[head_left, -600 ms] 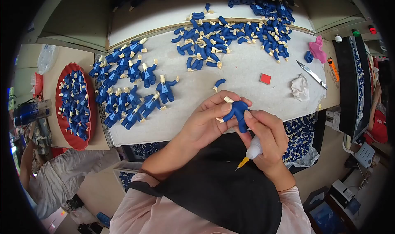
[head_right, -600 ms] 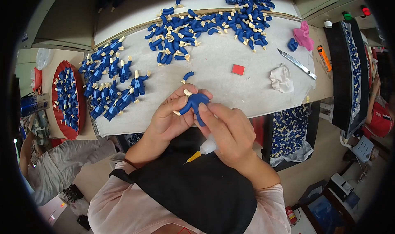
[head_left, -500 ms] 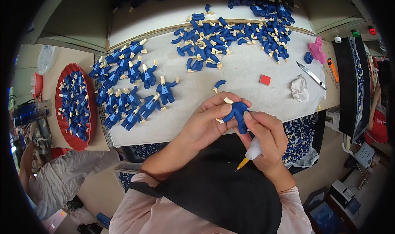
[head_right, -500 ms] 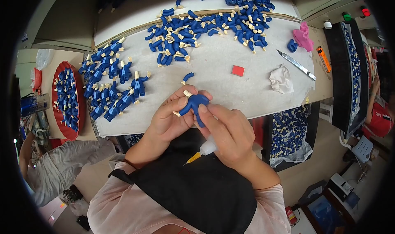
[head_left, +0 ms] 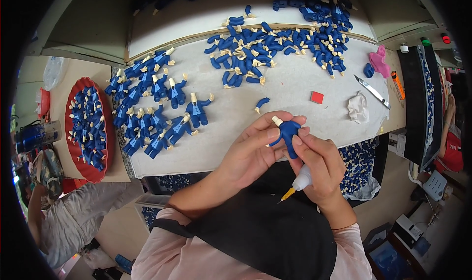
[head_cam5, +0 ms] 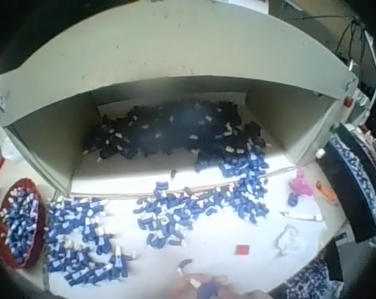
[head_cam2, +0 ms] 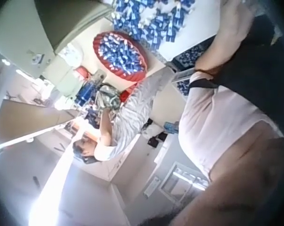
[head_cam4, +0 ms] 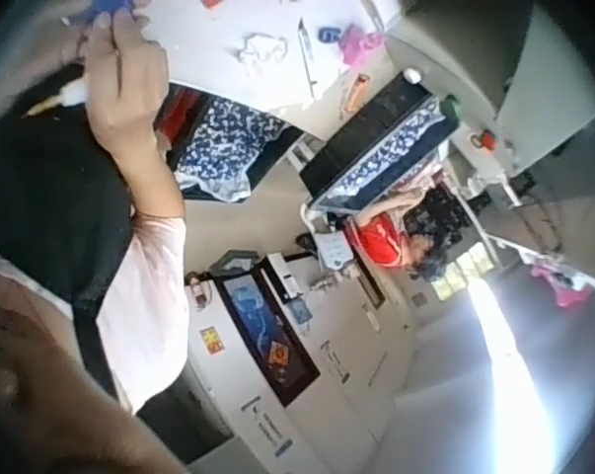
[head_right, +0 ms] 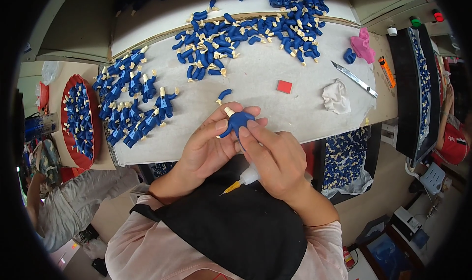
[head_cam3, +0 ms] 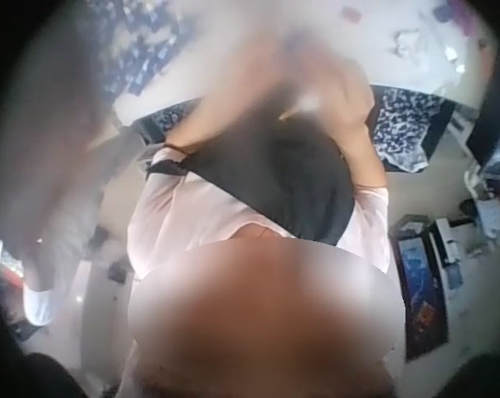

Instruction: The person assembles small figurines by applying glue from a glue bottle to blue figurine bodies and attaching tan figurine heads to them.

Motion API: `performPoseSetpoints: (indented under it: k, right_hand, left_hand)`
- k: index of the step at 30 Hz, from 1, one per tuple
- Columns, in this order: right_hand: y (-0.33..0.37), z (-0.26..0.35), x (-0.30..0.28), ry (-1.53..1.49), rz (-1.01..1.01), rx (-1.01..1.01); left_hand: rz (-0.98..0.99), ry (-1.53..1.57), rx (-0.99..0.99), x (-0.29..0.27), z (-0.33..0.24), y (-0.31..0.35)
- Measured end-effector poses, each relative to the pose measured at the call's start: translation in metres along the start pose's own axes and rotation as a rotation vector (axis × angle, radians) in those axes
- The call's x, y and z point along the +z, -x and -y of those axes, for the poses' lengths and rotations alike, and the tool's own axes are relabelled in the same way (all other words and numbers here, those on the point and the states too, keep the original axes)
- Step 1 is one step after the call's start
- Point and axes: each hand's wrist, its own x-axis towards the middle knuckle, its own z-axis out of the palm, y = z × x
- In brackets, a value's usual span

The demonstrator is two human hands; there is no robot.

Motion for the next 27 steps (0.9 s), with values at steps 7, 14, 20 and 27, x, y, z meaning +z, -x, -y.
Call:
performPoseSetpoints:
  k: [7, 14, 20, 27]
  right_hand:
    - [0.002, 0.000, 0.000, 0.007, -0.007, -0.057]
    - [0.007, 0.000, 0.001, -0.023, -0.027, -0.064]
    - [0.011, -0.001, 0.003, -0.032, -0.051, -0.076]
    - [0.014, -0.003, 0.005, -0.031, -0.051, -0.056]
  left_hand:
    - [-0.063, -0.034, -0.007, -0.001, 0.002, 0.002]
    - [-0.049, -0.047, -0.020, -0.002, 0.001, 0.003]
    - [-0.045, -0.044, -0.033, -0.003, 0.002, 0.003]
    - [-0.051, -0.055, -0.018, -0.003, 0.004, 0.004]
